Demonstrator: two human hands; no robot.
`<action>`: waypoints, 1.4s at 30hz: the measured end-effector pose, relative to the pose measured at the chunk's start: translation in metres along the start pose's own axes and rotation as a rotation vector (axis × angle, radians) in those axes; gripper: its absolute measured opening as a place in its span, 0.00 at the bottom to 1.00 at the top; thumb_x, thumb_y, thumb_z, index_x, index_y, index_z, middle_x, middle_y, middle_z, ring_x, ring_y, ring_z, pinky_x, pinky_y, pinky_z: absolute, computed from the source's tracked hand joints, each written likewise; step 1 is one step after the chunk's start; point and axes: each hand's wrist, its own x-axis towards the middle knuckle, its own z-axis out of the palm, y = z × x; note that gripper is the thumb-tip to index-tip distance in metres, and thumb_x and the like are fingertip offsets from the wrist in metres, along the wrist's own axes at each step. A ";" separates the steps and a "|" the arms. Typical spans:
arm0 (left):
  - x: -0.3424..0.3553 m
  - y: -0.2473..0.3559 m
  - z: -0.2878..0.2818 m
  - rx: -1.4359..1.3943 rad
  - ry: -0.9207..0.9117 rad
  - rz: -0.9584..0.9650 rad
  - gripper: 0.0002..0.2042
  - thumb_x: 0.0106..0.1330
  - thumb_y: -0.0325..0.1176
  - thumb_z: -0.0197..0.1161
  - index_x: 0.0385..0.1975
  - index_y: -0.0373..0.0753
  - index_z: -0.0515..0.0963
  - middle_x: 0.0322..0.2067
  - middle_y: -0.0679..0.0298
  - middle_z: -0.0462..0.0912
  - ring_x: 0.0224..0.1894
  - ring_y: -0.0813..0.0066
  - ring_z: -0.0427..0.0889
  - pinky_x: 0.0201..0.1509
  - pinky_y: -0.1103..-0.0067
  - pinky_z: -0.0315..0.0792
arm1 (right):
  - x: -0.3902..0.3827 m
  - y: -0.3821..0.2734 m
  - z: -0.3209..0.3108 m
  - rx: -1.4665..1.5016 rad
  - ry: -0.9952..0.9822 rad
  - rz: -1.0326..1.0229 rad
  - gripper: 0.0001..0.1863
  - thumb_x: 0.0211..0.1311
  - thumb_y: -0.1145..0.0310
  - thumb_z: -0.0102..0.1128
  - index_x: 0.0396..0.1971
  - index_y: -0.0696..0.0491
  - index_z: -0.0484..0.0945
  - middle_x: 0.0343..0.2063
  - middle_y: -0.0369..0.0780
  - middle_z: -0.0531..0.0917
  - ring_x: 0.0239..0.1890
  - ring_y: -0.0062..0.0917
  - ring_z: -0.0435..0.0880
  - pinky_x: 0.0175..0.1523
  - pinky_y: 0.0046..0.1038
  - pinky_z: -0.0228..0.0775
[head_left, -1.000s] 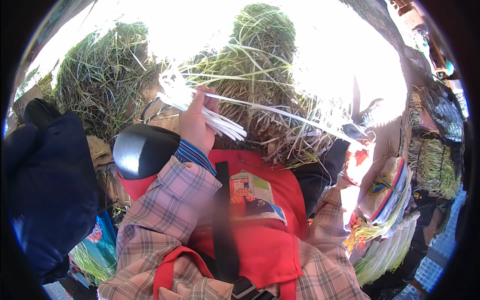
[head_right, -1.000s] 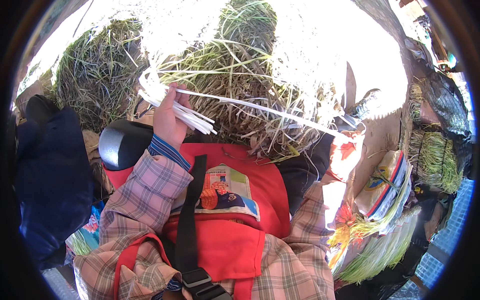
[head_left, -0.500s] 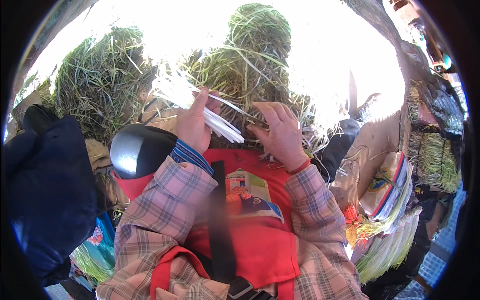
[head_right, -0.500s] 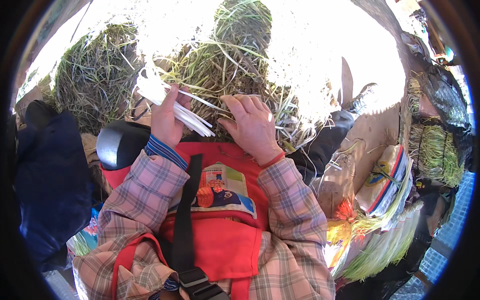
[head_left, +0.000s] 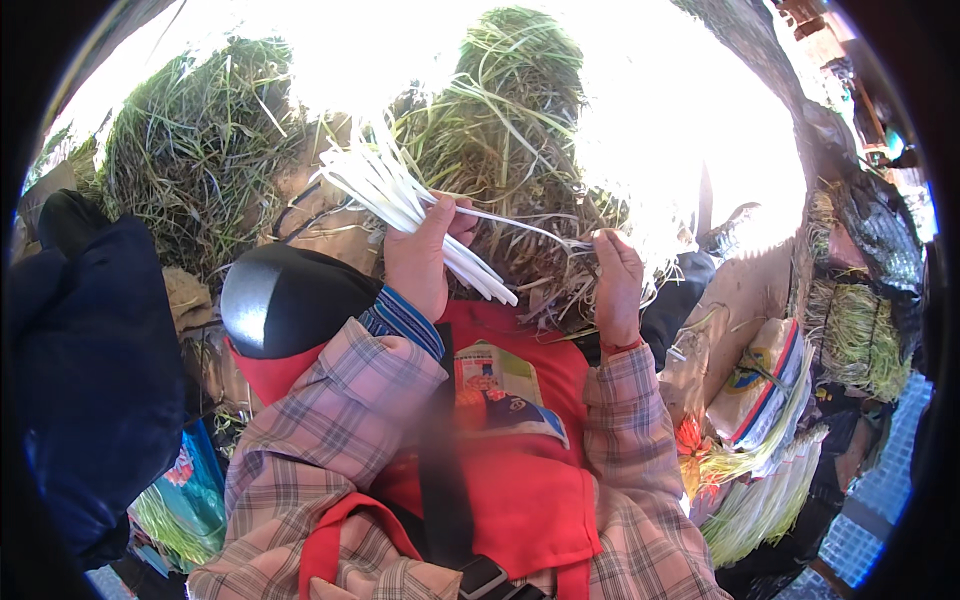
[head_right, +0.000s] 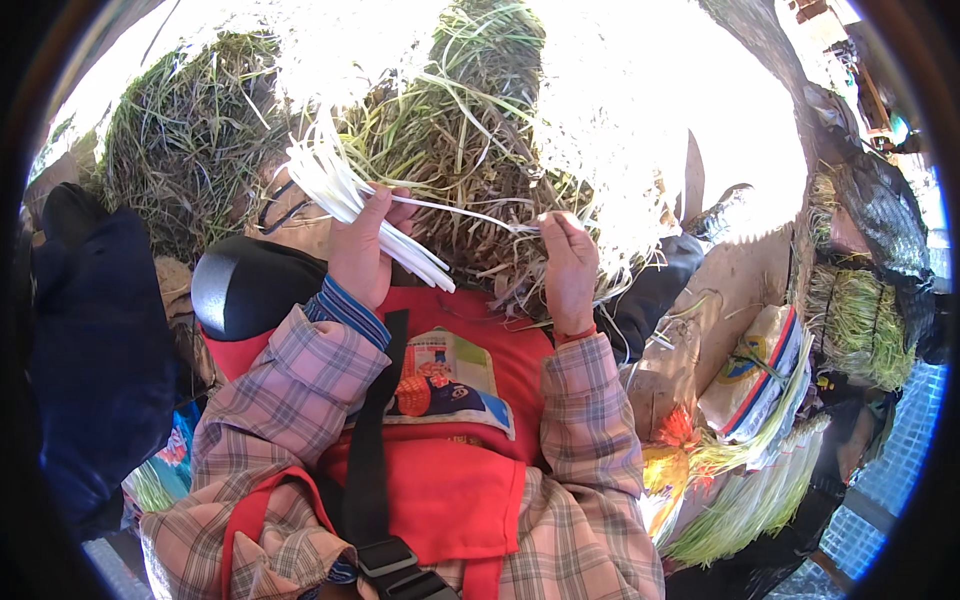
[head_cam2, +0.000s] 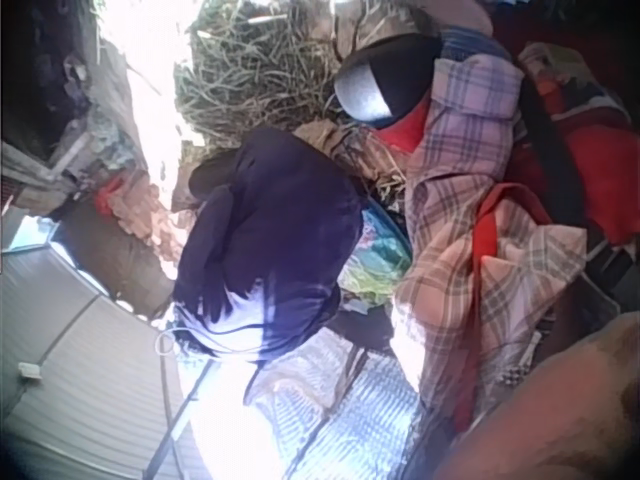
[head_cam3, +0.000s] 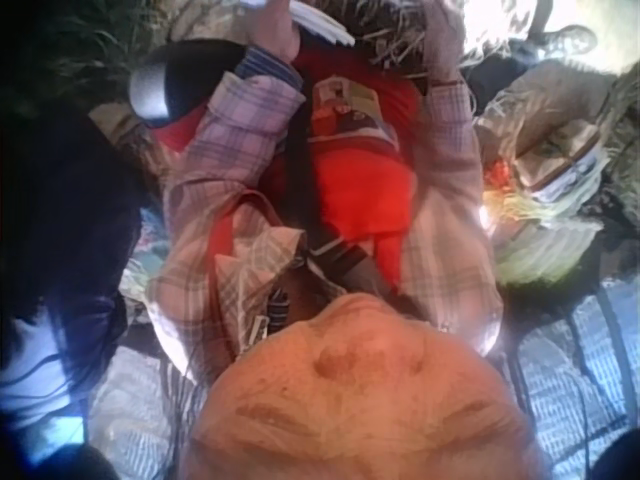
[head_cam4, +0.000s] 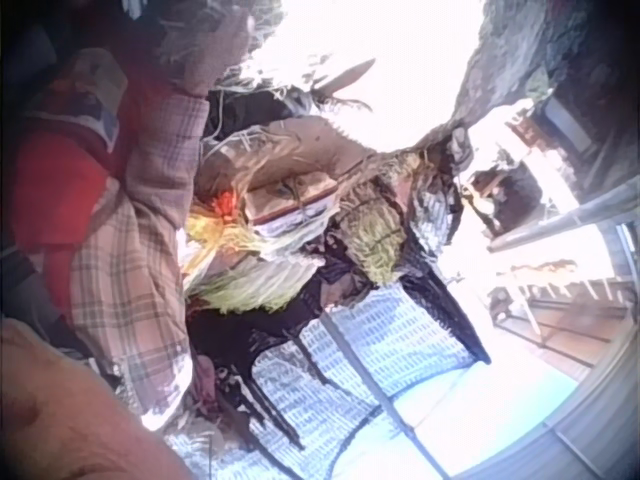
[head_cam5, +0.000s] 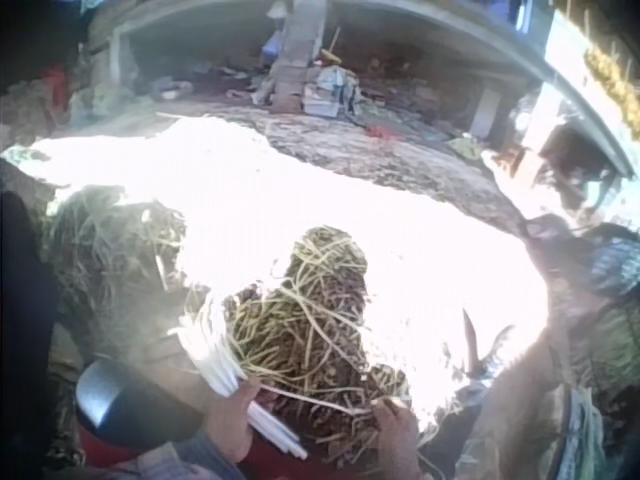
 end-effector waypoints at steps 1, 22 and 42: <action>0.002 0.002 -0.002 -0.013 0.026 0.011 0.07 0.58 0.32 0.57 0.32 0.39 0.70 0.30 0.62 0.78 0.30 0.77 0.77 0.33 0.81 0.71 | 0.002 0.005 -0.021 -0.086 0.088 -0.020 0.08 0.60 0.70 0.47 0.27 0.58 0.73 0.21 0.32 0.71 0.25 0.12 0.65 0.31 0.14 0.58; 0.025 0.063 -0.009 -0.135 0.093 0.255 0.11 0.62 0.29 0.50 0.44 0.37 0.67 0.41 0.61 0.72 0.38 0.75 0.74 0.40 0.81 0.70 | 0.006 -0.048 -0.012 -1.148 -0.189 -0.680 0.09 0.51 0.71 0.53 0.35 0.52 0.73 0.30 0.41 0.77 0.31 0.33 0.76 0.40 0.32 0.65; 0.011 0.013 0.002 -0.281 0.085 0.037 0.06 0.59 0.23 0.53 0.27 0.44 0.64 0.35 0.60 0.75 0.38 0.69 0.76 0.43 0.74 0.71 | -0.038 -0.049 0.001 -0.270 -0.137 0.008 0.08 0.59 0.70 0.48 0.28 0.58 0.72 0.14 0.30 0.70 0.16 0.15 0.66 0.24 0.17 0.58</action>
